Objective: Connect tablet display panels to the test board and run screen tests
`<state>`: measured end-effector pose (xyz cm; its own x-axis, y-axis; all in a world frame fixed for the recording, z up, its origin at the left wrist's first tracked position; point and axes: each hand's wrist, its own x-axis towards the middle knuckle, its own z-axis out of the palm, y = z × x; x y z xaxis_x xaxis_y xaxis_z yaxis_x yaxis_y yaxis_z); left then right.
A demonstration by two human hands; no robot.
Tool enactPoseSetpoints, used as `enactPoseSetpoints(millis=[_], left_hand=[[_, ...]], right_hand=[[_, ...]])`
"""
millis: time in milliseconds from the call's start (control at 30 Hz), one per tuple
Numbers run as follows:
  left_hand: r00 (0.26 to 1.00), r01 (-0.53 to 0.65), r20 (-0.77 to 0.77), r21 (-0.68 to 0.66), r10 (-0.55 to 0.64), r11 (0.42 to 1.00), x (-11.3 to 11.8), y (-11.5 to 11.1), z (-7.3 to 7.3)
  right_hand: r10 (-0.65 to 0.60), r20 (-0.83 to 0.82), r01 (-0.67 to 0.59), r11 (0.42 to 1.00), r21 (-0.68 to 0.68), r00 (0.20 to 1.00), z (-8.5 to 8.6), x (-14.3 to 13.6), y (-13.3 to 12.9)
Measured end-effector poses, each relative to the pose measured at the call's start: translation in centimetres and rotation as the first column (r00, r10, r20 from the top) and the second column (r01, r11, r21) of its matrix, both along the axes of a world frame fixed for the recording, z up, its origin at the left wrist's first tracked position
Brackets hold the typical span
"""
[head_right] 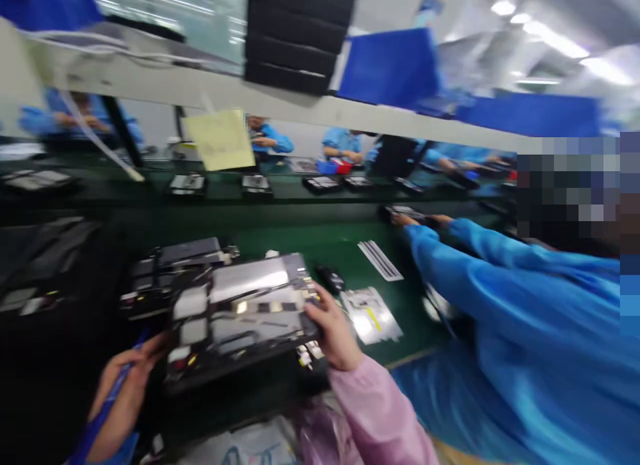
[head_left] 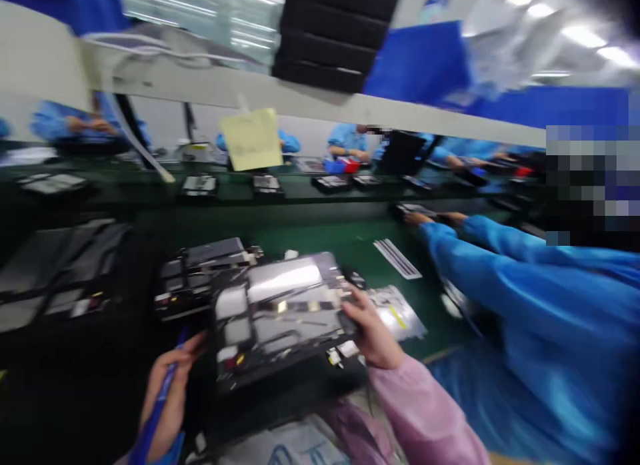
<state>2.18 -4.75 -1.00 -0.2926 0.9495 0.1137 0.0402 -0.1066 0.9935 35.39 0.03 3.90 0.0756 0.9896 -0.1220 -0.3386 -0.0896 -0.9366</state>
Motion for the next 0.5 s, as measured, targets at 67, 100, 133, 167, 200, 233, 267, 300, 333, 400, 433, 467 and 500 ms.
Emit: enactPoseSetpoints(millis=[67, 100, 133, 167, 200, 233, 267, 300, 333, 400, 433, 467, 500], left_hand=[[0.990, 0.041, -0.134, -0.077, -0.051, 0.996, -0.3, -0.3, -1.1], [0.975, 0.082, -0.197, -0.119, -0.105, 0.990, -0.2, -0.3, -1.5], [0.957, 0.110, -0.251, -0.146, -0.145, 0.983, 0.0, -0.2, -1.8], [0.939, 0.135, -0.294, -0.166, -0.180, 0.977, 0.3, -0.1, -2.0], [0.922, 0.153, -0.327, -0.185, -0.207, 0.971, 0.5, 0.0, -2.2], [0.909, 0.160, -0.352, -0.199, -0.223, 0.967, 0.7, 0.0, -2.3], [0.901, 0.159, -0.368, -0.215, -0.231, 0.964, 0.8, 0.0, -2.4], [0.897, 0.152, -0.376, -0.229, -0.231, 0.962, 0.9, -0.1, -2.5], [0.897, 0.140, -0.380, -0.241, -0.226, 0.961, 0.9, -0.1, -2.6], [0.895, 0.107, -0.394, -0.268, -0.210, 0.957, 0.7, -0.1, -2.5], [0.891, 0.085, -0.407, -0.287, -0.202, 0.954, 0.7, -0.1, -2.4], [0.884, 0.058, -0.426, -0.308, -0.192, 0.950, 0.7, 0.0, -2.2], [0.874, 0.026, -0.450, -0.329, -0.181, 0.944, 0.7, 0.1, -2.0]], right_hand=[[-0.105, 0.030, 0.104, 0.994, 0.025, 0.994, 0.6, 1.8, 3.2], [-0.156, 0.055, 0.153, 0.987, 0.056, 0.986, 0.8, 2.4, 5.2], [-0.220, 0.098, 0.212, 0.973, 0.087, 0.971, 1.0, 2.7, 7.5], [-0.277, 0.149, 0.259, 0.958, 0.124, 0.949, 1.1, 2.7, 9.9], [-0.310, 0.175, 0.286, 0.946, 0.152, 0.934, 1.3, 2.5, 12.3], [-0.328, 0.195, 0.297, 0.939, 0.172, 0.924, 1.5, 2.0, 14.8], [-0.330, 0.215, 0.295, 0.939, 0.180, 0.919, 1.7, 1.2, 17.1], [-0.325, 0.231, 0.288, 0.941, 0.180, 0.917, 1.8, 0.3, 19.2], [-0.314, 0.249, 0.276, 0.945, 0.174, 0.916, 1.9, -0.7, 21.2], [-0.263, 0.290, 0.221, 0.960, 0.171, 0.920, 1.8, -2.9, 24.2], [-0.227, 0.312, 0.178, 0.968, 0.179, 0.923, 1.6, -4.1, 25.3], [-0.187, 0.334, 0.127, 0.973, 0.193, 0.924, 1.2, -5.3, 26.2], [-0.148, 0.356, 0.074, 0.974, 0.214, 0.923, 0.9, -6.5, 26.8]])
